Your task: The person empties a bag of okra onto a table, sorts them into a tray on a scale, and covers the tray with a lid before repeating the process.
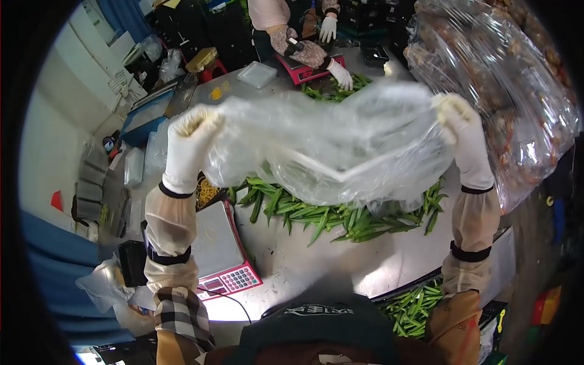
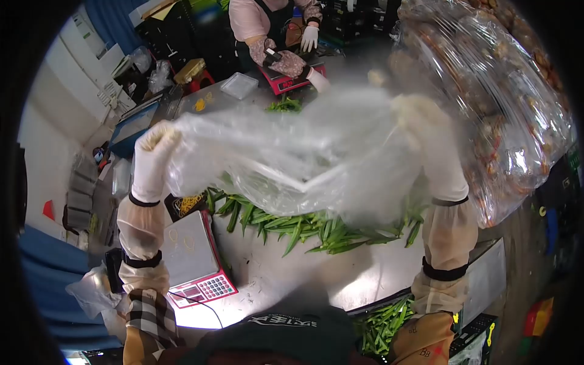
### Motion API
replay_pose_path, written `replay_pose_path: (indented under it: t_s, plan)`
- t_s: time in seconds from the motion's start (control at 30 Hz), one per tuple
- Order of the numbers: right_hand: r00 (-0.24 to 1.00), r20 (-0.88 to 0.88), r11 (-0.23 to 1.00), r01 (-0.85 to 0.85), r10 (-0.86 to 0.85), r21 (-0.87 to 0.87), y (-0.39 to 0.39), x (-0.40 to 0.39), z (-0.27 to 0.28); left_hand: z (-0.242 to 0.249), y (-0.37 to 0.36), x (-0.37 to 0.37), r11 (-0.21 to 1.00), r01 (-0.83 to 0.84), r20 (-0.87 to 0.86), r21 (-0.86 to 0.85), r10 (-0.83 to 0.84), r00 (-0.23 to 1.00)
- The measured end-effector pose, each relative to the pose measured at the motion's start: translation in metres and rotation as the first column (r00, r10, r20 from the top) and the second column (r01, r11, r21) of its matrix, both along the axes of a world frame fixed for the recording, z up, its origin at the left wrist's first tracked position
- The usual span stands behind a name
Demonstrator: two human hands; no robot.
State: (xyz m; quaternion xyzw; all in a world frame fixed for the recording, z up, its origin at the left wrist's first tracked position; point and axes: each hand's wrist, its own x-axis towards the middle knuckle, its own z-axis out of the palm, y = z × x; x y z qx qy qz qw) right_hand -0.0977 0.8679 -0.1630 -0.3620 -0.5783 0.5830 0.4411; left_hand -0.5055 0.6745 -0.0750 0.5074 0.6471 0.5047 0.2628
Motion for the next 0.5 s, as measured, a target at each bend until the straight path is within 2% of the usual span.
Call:
replay_pose_path:
  t_s: [0.1,0.13,0.17,0.2,0.23,0.3,0.33,0.37,0.4,0.43,0.5]
  plan:
    - [0.976,-0.187,0.981,-0.075,0.109,0.178,-0.026,-0.029,0.03,0.027,0.023,0.062,0.99,0.039,0.015,0.132,-0.041,0.999]
    - [0.939,-0.201,0.948,-0.236,0.279,0.213,-0.039,-0.042,0.038,0.029,0.027,0.086,0.988,0.089,0.052,0.127,-0.096,0.994]
    - [0.876,-0.208,0.89,-0.384,0.436,0.247,-0.053,-0.056,0.045,0.023,0.034,0.11,0.964,0.176,-0.091,0.202,-0.16,0.983]
    - [0.909,-0.147,0.865,-0.306,0.389,0.397,-0.069,-0.079,0.048,0.02,0.035,0.135,0.929,0.314,-0.11,0.196,-0.297,0.948]
    - [0.941,-0.088,0.809,-0.231,0.328,0.541,-0.08,-0.09,0.048,0.016,0.038,0.153,0.827,0.523,-0.052,0.205,-0.524,0.85]
    - [0.973,0.053,0.822,-0.22,0.226,0.525,-0.074,-0.069,0.062,0.02,0.034,0.175,0.818,0.54,-0.001,0.198,-0.551,0.835]
    - [0.976,0.126,0.829,-0.215,0.175,0.516,-0.074,-0.055,0.071,0.031,0.03,0.178,0.812,0.496,-0.169,0.306,-0.467,0.868]
    - [0.999,0.033,0.872,0.006,-0.026,0.489,-0.079,-0.041,0.078,0.043,0.025,0.175,0.782,0.46,-0.319,0.42,-0.348,0.882]
    - [0.994,0.032,0.881,0.081,-0.109,0.465,-0.074,-0.008,0.078,0.051,0.016,0.169,0.77,0.398,-0.399,0.498,-0.203,0.894]
    - [0.981,0.033,0.885,0.155,-0.189,0.438,-0.069,0.025,0.079,0.053,0.009,0.159,0.812,0.325,-0.505,0.484,-0.044,0.862]
    - [0.951,-0.13,0.893,0.309,-0.282,0.327,-0.106,0.085,0.053,0.038,0.003,0.159,0.907,0.24,-0.346,0.345,-0.115,0.931]
